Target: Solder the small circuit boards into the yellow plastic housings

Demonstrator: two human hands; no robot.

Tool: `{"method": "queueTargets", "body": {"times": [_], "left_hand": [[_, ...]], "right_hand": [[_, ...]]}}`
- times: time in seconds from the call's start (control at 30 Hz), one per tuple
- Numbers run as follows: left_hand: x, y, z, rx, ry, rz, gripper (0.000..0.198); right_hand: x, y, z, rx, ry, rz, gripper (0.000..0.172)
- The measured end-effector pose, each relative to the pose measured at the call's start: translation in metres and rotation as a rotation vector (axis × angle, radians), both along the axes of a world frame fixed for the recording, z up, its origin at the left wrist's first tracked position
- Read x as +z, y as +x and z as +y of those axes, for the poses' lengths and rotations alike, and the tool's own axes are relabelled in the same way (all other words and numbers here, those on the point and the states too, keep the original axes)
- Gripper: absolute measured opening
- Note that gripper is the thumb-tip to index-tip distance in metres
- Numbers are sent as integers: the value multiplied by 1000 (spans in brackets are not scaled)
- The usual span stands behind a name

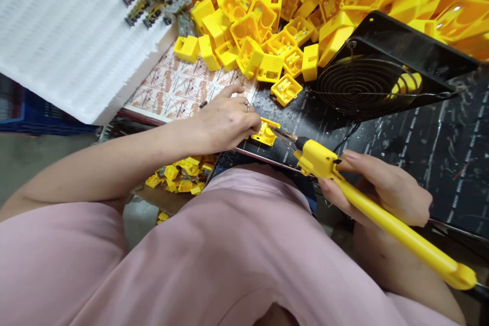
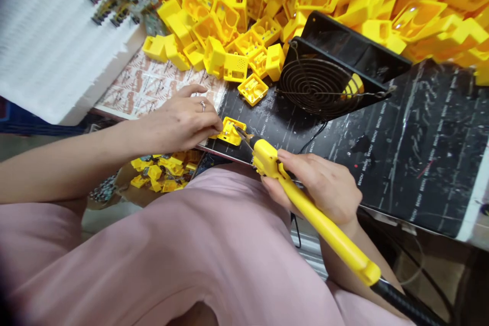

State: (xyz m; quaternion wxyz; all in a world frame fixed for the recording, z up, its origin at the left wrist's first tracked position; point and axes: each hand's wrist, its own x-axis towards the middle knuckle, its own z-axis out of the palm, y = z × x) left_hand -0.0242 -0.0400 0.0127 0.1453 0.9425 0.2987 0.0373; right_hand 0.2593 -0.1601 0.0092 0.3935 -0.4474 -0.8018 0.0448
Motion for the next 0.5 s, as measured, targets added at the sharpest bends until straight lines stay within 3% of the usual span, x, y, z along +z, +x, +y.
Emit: {"method": "queueTargets", "body": {"times": [0.23, 0.4, 0.5], "left_hand": [[-13, 4, -1, 199, 68, -74, 27], [-12, 10, 2, 216, 99, -15, 24], [-12, 12, 2, 200, 116, 22, 27]], "right_hand": [[-12, -4, -8, -119, 47, 51, 53], [-18, -8, -10, -3, 15, 165, 40], [-20, -13, -11, -11, -7, 200, 28]]}}
